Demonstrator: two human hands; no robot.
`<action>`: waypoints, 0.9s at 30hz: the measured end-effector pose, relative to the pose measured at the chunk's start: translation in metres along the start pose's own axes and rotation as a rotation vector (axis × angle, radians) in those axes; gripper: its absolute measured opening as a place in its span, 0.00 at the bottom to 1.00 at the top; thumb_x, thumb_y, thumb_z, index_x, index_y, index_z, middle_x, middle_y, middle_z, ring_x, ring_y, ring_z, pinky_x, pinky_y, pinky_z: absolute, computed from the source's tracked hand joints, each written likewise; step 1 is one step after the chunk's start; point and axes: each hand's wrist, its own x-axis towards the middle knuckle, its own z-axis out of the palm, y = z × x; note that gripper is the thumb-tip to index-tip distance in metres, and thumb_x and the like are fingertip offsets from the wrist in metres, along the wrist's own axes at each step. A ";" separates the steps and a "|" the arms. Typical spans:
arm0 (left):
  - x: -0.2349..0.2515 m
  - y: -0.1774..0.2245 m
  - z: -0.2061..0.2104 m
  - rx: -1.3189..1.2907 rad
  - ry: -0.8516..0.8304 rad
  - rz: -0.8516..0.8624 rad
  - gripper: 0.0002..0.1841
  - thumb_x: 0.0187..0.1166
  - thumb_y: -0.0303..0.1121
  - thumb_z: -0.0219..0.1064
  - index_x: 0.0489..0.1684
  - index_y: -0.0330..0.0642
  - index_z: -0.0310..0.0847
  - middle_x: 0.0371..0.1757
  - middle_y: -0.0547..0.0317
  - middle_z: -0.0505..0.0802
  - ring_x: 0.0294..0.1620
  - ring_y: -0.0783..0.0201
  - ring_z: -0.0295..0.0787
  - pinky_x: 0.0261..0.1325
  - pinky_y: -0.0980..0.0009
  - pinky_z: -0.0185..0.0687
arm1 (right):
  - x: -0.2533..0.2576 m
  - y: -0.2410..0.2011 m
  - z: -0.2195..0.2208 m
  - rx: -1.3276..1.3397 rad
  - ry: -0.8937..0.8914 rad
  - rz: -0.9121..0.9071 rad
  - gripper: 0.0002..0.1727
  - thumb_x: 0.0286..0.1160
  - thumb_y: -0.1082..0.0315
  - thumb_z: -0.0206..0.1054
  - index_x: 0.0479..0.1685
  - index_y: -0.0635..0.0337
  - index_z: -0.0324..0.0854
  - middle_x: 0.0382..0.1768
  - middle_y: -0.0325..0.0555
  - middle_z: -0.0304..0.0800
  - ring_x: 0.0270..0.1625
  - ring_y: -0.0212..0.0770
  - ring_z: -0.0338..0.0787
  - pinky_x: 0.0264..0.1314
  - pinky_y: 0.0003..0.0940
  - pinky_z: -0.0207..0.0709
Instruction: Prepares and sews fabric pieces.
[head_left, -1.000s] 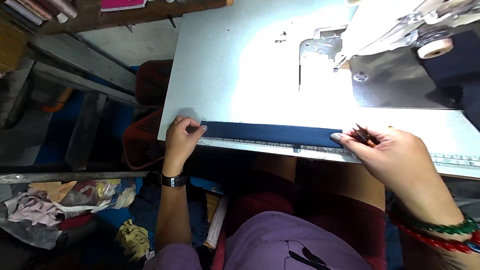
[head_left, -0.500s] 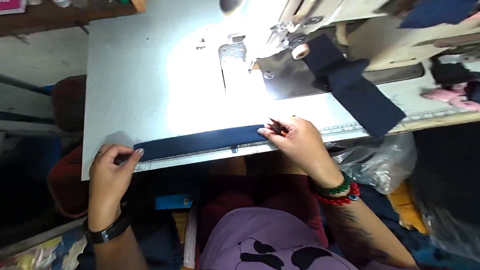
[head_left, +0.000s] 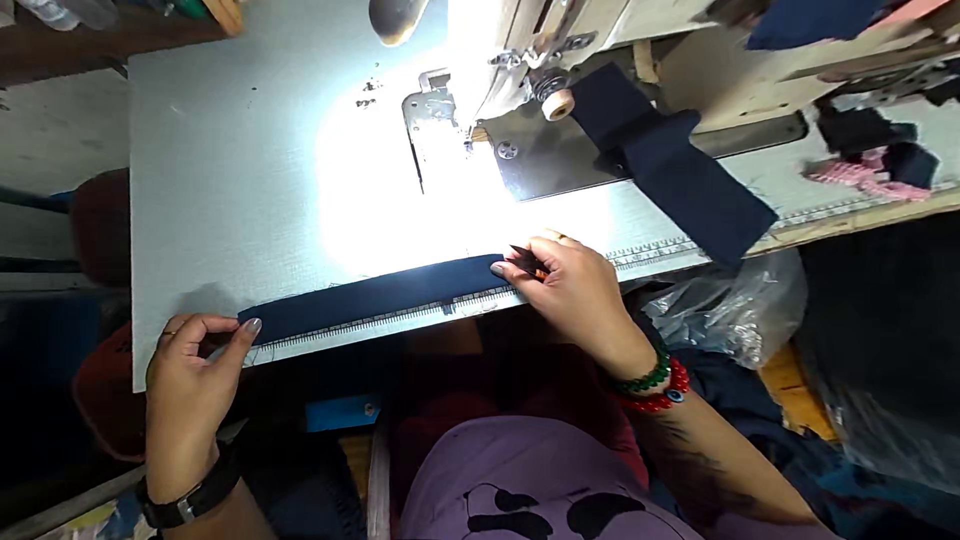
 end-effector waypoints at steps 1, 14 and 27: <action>0.000 0.000 0.000 0.003 0.000 0.003 0.16 0.72 0.44 0.74 0.39 0.38 0.85 0.48 0.58 0.83 0.47 0.75 0.79 0.49 0.77 0.74 | 0.000 0.000 0.000 -0.001 0.004 -0.003 0.19 0.75 0.51 0.72 0.25 0.56 0.81 0.27 0.42 0.79 0.31 0.43 0.81 0.30 0.44 0.69; -0.006 0.064 0.022 0.280 0.139 0.152 0.23 0.80 0.33 0.63 0.72 0.32 0.76 0.74 0.27 0.77 0.74 0.28 0.73 0.70 0.31 0.65 | 0.000 -0.001 0.001 -0.009 0.007 -0.025 0.15 0.74 0.53 0.73 0.30 0.56 0.85 0.31 0.43 0.84 0.35 0.44 0.85 0.34 0.45 0.74; -0.052 0.134 0.139 0.264 -0.309 0.651 0.27 0.92 0.54 0.48 0.79 0.52 0.80 0.86 0.58 0.77 0.92 0.51 0.61 0.87 0.24 0.40 | 0.000 0.001 0.002 -0.022 -0.004 -0.022 0.16 0.75 0.52 0.72 0.32 0.56 0.86 0.31 0.43 0.85 0.36 0.43 0.86 0.34 0.45 0.74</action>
